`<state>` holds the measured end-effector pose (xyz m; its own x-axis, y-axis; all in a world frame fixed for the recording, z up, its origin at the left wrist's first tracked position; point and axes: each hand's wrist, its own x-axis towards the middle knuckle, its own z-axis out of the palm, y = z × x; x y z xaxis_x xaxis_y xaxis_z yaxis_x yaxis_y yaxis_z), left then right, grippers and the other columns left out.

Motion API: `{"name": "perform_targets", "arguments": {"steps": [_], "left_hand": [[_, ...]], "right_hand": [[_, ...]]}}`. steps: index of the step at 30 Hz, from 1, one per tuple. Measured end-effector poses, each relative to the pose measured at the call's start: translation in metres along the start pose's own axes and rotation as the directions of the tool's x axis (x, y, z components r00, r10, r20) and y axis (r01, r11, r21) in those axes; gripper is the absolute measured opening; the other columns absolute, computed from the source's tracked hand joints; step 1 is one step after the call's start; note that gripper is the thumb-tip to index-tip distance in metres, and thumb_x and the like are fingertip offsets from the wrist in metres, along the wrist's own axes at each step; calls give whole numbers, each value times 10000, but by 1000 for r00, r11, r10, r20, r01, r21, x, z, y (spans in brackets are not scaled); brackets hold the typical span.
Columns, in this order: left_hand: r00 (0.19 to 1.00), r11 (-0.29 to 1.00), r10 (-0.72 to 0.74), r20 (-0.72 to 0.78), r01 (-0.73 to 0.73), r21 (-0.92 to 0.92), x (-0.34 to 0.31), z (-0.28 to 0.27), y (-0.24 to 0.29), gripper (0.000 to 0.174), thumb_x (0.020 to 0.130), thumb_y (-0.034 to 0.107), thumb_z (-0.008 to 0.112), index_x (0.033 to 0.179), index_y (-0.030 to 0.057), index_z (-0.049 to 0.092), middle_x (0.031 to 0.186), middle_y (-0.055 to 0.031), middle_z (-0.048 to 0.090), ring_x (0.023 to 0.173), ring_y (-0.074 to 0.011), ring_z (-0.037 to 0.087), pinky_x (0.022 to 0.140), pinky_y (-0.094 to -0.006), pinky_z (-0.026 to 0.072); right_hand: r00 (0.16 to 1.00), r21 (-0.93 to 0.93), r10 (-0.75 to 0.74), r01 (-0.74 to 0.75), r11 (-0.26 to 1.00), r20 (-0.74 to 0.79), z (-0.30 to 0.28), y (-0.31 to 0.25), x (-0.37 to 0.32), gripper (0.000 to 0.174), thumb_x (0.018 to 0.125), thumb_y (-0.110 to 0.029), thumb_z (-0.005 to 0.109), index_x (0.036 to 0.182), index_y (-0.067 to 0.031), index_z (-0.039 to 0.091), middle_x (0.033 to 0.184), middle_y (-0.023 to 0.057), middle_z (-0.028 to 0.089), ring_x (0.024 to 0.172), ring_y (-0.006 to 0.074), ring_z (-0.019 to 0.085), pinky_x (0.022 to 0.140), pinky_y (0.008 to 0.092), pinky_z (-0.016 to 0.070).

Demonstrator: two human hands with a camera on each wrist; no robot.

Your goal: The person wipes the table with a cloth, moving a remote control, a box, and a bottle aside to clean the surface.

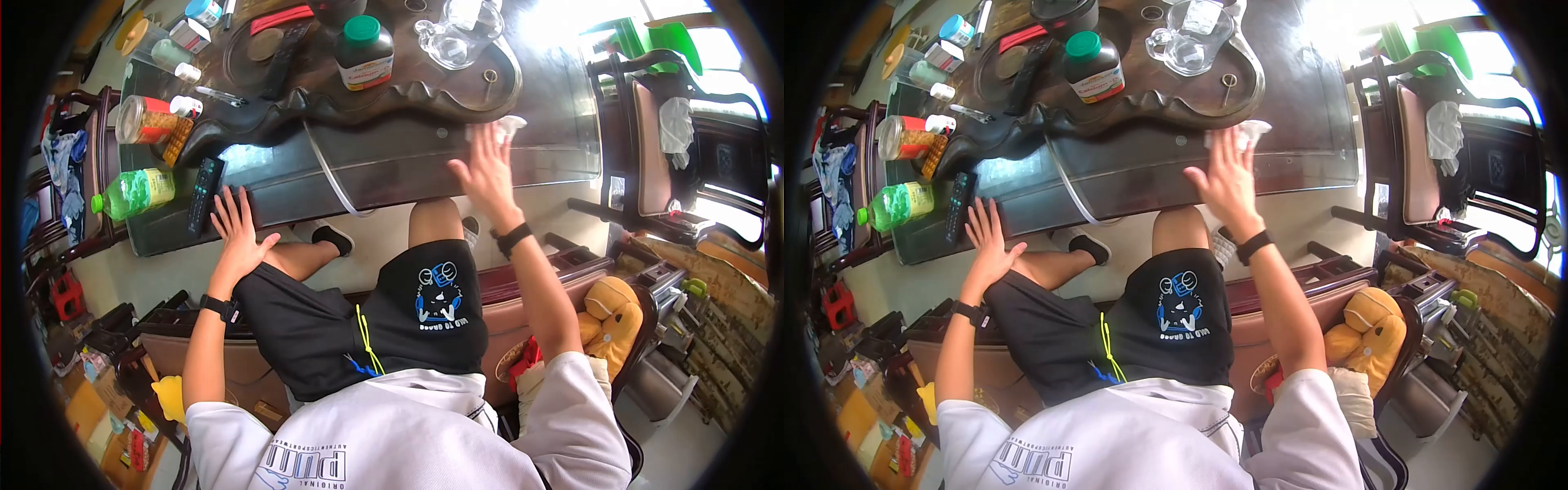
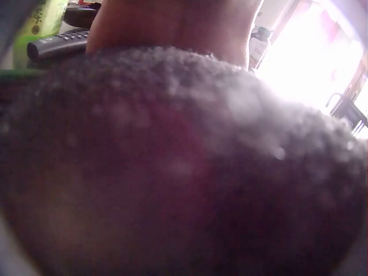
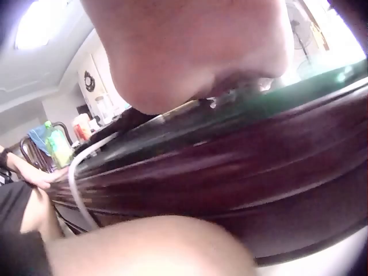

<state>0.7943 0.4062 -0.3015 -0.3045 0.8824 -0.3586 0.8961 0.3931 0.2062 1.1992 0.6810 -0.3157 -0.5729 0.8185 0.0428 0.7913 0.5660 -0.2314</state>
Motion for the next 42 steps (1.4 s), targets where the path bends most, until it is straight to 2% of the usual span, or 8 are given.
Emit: {"name": "perform_targets", "arguments": {"steps": [5, 10, 13, 17, 29, 33, 35, 42], "left_hand": [[1000, 1000, 8, 13, -7, -16, 0, -2, 0, 1191, 834, 425, 782, 1627, 80, -38, 1664, -264, -151, 1526, -481, -158, 1185, -675, -42], [999, 1000, 25, 25, -25, -18, -1, -3, -2, 1178, 844, 450, 762, 1627, 79, -35, 1663, -272, -149, 1521, -491, -171, 1175, -679, -65], [999, 999, 29, 24, -29, -23, -1, -3, -2, 1182, 838, 464, 761, 1627, 76, -28, 1663, -272, -145, 1520, -493, -171, 1174, -679, -67], [1000, 1000, 12, 24, -12, -22, -2, -4, -1, 1188, 829, 469, 766, 1627, 75, -21, 1664, -272, -139, 1519, -503, -159, 1173, -684, -59], [1000, 1000, 20, 10, -20, -11, -1, -4, 1, 1193, 816, 414, 783, 1624, 60, -20, 1664, -272, -130, 1520, -506, -143, 1181, -676, -51], [999, 1000, 8, 31, -8, -6, 0, -6, 2, 1192, 817, 415, 782, 1623, 59, -20, 1662, -274, -131, 1519, -507, -146, 1180, -676, -52], [1000, 1000, 16, 18, -16, -8, -1, -3, 0, 1196, 817, 417, 783, 1623, 60, -23, 1661, -275, -138, 1518, -508, -150, 1179, -675, -55], [1000, 1000, 26, 9, -26, -11, 0, -2, -3, 1197, 824, 497, 765, 1622, 52, -8, 1654, -303, -123, 1509, -537, -134, 1161, -709, -35]], "right_hand": [[973, 26, -219, 218, 976, 68, 12, -71, -7, 981, 925, -667, 482, 1546, 66, 284, 1626, 241, 270, 1518, 396, 230, 1235, 575, 140], [864, 97, -439, 428, 898, 248, -18, -59, -27, 937, 907, -626, 526, 1557, 11, 302, 1633, 190, 289, 1520, 346, 259, 1249, 520, 167], [836, 33, -445, 460, 887, 322, -34, -32, -29, 928, 890, -588, 574, 1563, -9, 301, 1635, 178, 292, 1527, 322, 256, 1254, 494, 175], [912, 3, -320, 330, 944, 255, -29, -23, -23, 924, 906, -572, 578, 1568, 0, 281, 1639, 189, 279, 1530, 344, 239, 1250, 509, 165], [981, 2, -192, 192, 981, 35, 16, -111, 42, 946, 935, -641, 502, 1520, 80, 319, 1582, 266, 328, 1497, 406, 261, 1222, 582, 171], [936, 23, -350, 349, 937, 37, 19, -128, 26, 963, 909, -662, 505, 1521, 62, 334, 1590, 249, 330, 1497, 381, 280, 1215, 561, 223], [879, 56, -450, 447, 893, 161, 12, -125, 11, 982, 888, -678, 506, 1534, 41, 328, 1604, 228, 323, 1503, 358, 282, 1223, 544, 224], [824, 74, -481, 482, 873, 301, -26, -75, -21, 938, 887, -639, 523, 1552, -8, 326, 1633, 153, 309, 1526, 300, 262, 1253, 486, 190]]}}
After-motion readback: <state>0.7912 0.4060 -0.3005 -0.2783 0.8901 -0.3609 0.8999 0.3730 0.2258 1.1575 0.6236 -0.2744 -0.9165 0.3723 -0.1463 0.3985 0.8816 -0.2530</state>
